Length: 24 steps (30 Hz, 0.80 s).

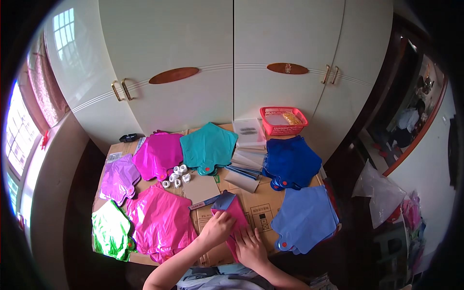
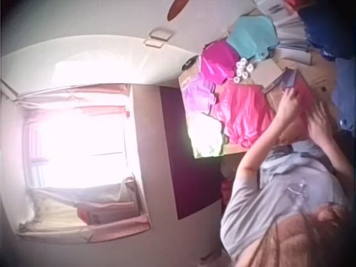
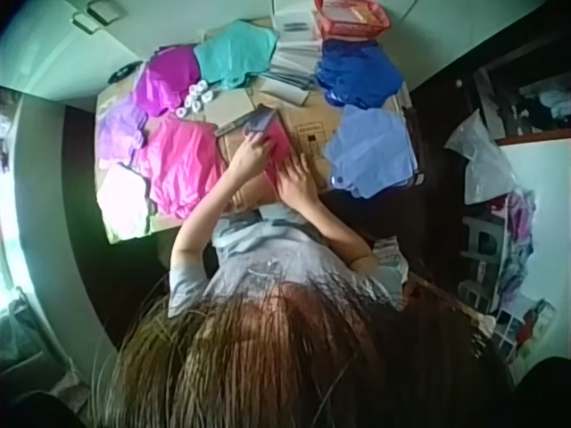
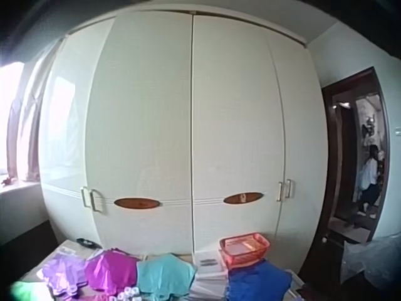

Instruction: Packaging colorful plastic pieces into bags and cardboard sleeves at a workbench.

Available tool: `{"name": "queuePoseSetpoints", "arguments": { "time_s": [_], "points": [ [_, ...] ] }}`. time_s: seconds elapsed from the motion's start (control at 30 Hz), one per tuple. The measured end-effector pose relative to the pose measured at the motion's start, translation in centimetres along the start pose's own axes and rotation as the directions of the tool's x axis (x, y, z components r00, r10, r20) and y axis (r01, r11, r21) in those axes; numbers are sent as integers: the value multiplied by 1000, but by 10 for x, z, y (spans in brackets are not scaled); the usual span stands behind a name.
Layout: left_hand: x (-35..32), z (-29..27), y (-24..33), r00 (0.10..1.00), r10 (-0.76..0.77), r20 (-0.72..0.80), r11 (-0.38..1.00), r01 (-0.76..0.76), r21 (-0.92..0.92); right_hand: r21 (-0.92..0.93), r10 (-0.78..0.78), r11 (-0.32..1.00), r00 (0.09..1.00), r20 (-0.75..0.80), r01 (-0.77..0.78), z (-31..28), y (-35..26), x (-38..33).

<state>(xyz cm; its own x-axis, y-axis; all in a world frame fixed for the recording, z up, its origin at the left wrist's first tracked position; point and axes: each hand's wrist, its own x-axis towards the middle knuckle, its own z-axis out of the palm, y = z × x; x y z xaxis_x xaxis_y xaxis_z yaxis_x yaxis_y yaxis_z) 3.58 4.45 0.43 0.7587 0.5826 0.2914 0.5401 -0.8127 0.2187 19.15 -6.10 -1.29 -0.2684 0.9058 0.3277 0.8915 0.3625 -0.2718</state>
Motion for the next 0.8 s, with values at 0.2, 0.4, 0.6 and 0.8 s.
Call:
{"name": "queuePoseSetpoints", "arguments": {
  "time_s": [0.2,0.4,0.6,0.8],
  "points": [
    [-5,-1,6,971,-14,240,989,-22,148,50,-4,999,1000,-16,5,5,5,-2],
    [-17,12,13,998,-47,-50,989,53,139,222,-111,971,990,88,89,-24,37,-7],
    [-18,10,15,999,-29,-25,983,33,179,326,-158,931,987,-42,163,-38,76,19],
    [-19,12,15,999,-40,-13,981,42,191,111,-245,966,966,87,235,-28,79,35]
  ]
}}
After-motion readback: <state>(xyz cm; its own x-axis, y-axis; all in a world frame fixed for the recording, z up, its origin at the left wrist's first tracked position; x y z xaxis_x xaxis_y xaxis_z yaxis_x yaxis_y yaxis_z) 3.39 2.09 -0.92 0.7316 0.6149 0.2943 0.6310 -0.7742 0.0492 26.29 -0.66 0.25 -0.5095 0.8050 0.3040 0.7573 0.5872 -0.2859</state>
